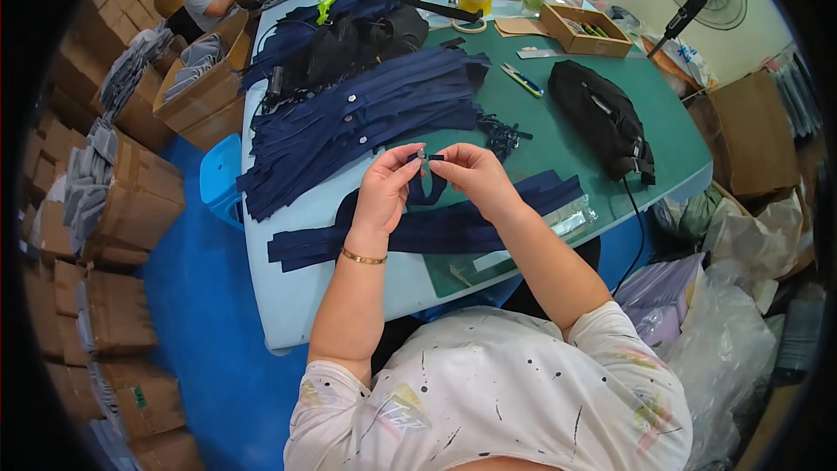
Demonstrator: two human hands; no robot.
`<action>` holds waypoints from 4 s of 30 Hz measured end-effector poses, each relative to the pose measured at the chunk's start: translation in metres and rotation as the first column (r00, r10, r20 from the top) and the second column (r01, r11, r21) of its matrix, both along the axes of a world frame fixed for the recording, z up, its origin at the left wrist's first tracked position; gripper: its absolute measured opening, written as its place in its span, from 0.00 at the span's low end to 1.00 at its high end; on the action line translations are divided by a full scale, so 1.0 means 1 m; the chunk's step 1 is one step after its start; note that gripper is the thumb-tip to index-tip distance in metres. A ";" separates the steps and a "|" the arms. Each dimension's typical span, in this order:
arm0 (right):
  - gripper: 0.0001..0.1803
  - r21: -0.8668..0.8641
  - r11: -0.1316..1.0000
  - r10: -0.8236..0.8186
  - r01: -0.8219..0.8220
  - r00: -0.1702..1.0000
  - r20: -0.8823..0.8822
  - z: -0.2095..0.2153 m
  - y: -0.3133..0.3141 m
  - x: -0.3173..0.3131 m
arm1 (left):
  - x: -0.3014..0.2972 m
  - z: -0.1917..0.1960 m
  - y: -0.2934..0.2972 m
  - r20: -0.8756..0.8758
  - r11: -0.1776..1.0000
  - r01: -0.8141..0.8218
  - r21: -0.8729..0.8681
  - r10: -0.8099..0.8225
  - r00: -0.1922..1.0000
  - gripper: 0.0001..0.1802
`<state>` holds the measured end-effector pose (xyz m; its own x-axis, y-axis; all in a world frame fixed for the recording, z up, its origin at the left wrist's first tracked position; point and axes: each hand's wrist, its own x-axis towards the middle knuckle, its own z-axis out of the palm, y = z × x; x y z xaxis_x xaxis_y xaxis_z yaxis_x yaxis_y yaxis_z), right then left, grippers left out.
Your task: Attaching hardware adjusters to fabric straps at a production workbench.
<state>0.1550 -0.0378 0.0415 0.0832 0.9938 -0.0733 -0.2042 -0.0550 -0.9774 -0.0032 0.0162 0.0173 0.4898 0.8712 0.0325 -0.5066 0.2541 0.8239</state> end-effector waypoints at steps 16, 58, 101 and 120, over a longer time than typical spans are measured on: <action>0.09 -0.171 0.974 0.183 -0.148 0.959 0.217 -0.005 0.002 0.026 | 0.002 0.012 -0.013 -0.443 0.877 0.083 0.473 0.154 0.883 0.09; 0.13 0.109 0.983 0.149 -0.146 0.989 -0.023 -0.040 0.005 0.034 | 0.008 -0.009 -0.020 -0.681 0.916 0.135 0.378 0.177 0.710 0.08; 0.10 0.157 0.972 0.153 -0.176 0.978 0.143 -0.047 0.008 0.038 | 0.018 -0.018 -0.024 -0.688 0.881 0.114 0.459 0.272 0.673 0.10; 0.09 0.085 0.991 0.093 -0.106 0.984 0.149 -0.049 0.008 0.033 | 0.021 -0.025 -0.021 -0.671 0.682 0.222 0.697 0.512 0.536 0.09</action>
